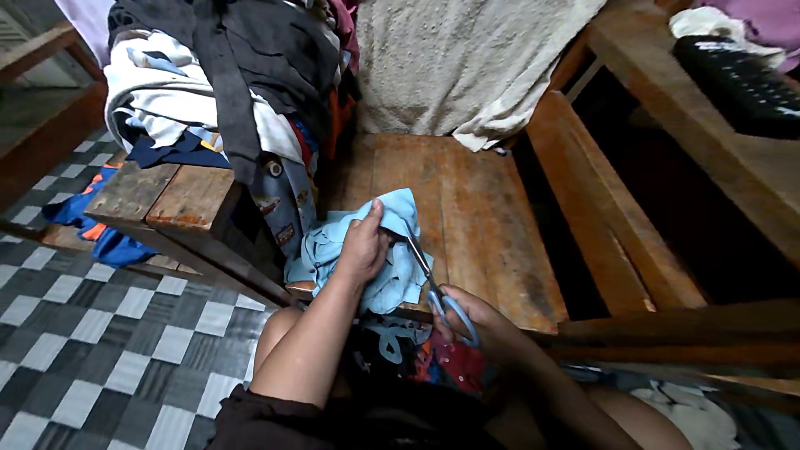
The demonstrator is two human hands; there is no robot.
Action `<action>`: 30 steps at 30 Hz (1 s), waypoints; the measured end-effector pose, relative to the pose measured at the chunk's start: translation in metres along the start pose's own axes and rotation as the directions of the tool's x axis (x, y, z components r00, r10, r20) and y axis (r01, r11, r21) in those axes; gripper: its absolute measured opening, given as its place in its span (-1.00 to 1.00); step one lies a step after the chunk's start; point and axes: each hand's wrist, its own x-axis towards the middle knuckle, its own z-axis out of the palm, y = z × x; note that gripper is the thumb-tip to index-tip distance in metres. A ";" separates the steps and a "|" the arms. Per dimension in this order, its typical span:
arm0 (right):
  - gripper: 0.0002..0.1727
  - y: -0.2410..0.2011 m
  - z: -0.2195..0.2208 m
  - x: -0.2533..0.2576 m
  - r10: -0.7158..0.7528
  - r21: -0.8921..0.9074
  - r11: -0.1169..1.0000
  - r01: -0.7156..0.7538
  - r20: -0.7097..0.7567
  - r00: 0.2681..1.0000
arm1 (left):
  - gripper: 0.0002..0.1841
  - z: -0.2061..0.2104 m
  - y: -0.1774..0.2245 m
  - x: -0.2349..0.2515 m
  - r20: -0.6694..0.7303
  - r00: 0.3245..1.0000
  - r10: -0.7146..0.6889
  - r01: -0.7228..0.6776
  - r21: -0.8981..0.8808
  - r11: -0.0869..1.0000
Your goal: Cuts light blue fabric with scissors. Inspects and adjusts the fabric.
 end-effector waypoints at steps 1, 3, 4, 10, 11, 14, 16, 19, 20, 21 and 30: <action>-0.67 0.000 -0.001 0.000 0.005 -0.007 1.000 -0.005 0.004 1.000 | -0.62 -0.002 0.001 0.001 -0.008 1.000 0.015 -0.015 0.006 1.000; -0.66 0.000 -0.002 0.000 0.016 -0.001 1.000 -0.016 0.006 1.000 | -0.78 -0.005 0.002 0.001 0.001 0.999 0.045 -0.045 -0.010 0.999; -0.62 0.000 -0.003 0.000 0.021 0.010 1.000 -0.021 0.009 1.000 | -0.82 -0.007 0.001 0.002 0.010 0.998 0.058 -0.058 -0.018 0.998; -0.64 0.000 0.000 0.000 0.056 -0.011 0.998 -0.056 0.056 0.997 | -0.63 -0.008 0.010 -0.001 0.065 0.998 0.006 -0.014 0.121 0.993; -0.62 0.001 0.000 0.000 0.056 -0.012 0.998 -0.055 0.058 0.997 | -0.60 -0.010 0.012 0.000 0.095 0.995 -0.005 -0.010 0.150 0.989; -0.58 0.002 0.000 0.000 0.049 -0.004 0.999 -0.049 0.043 0.998 | -0.56 -0.013 0.020 0.000 0.128 0.992 -0.018 -0.010 0.217 0.976; -0.57 0.002 0.000 0.000 0.053 0.007 0.999 -0.054 0.034 0.998 | -0.56 -0.016 0.023 0.000 0.125 0.992 -0.018 -0.012 0.238 0.971; -0.54 0.002 0.001 -0.001 0.061 0.022 0.998 -0.061 0.022 0.998 | -0.59 -0.019 0.027 0.000 0.058 0.998 -0.006 -0.010 0.270 0.963; -0.54 0.003 0.001 0.000 0.063 0.029 0.998 -0.063 0.021 0.998 | -0.60 -0.020 0.027 0.001 0.039 0.999 0.001 -0.012 0.265 0.964; -0.55 0.003 0.001 0.000 0.066 0.033 0.997 -0.067 0.026 0.997 | -0.61 -0.021 0.028 0.001 0.025 1.000 0.006 -0.012 0.250 0.968; -0.45 0.006 0.006 0.004 0.085 0.081 0.993 -0.090 0.074 0.994 | -0.64 -0.020 0.031 -0.002 -0.015 1.000 -0.002 0.003 0.084 0.996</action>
